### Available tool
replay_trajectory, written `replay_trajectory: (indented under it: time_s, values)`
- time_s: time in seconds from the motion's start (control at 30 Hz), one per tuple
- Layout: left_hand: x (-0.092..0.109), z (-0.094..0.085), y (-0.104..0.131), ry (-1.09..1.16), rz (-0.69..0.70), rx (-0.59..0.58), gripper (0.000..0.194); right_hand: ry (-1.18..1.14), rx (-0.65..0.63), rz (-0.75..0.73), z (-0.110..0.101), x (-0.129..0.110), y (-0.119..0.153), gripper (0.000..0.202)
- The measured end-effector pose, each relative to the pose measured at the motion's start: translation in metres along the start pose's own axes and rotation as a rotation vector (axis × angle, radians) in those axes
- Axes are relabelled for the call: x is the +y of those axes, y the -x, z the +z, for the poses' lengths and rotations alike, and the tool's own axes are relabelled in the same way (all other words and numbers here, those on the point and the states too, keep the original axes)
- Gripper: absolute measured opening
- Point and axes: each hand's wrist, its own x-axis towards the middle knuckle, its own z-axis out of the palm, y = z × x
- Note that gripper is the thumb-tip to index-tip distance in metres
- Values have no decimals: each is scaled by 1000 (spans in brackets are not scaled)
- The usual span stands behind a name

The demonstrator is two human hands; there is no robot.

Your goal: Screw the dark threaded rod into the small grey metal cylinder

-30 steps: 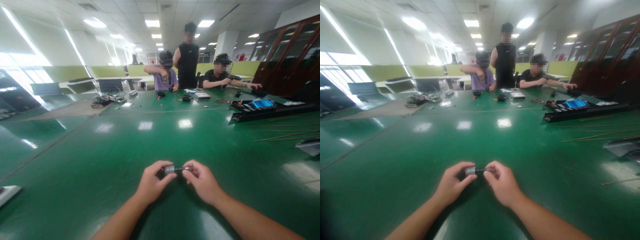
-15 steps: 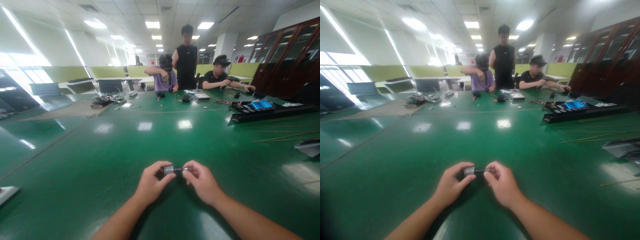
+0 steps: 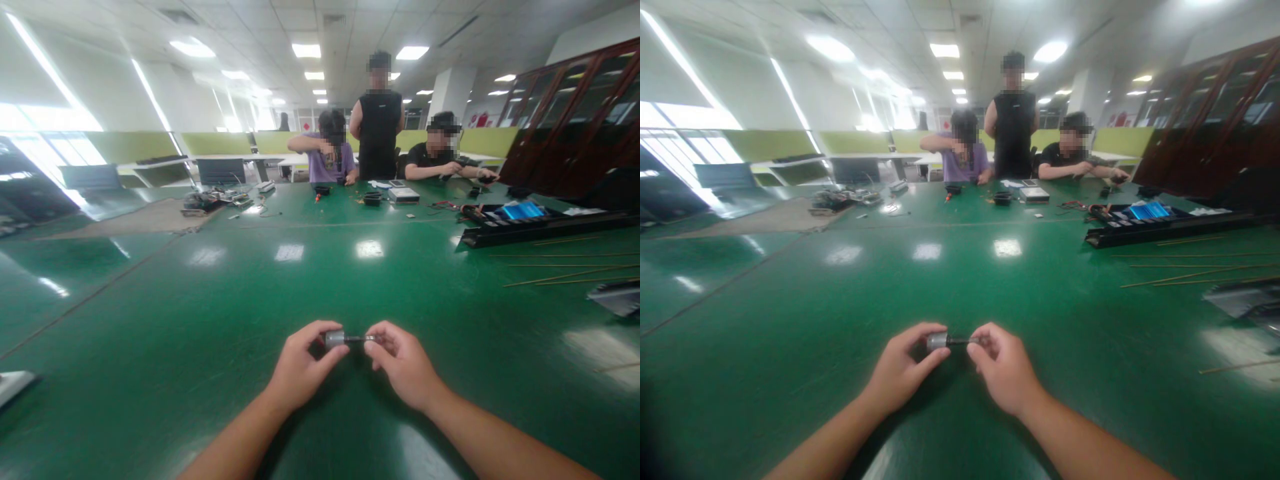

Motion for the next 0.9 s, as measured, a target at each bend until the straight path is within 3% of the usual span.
replay_trajectory:
  time_s: [0.9]
  values:
    - [0,-2,1,18,-39,-12,23,-25,16,-6,-1,1,0,14]
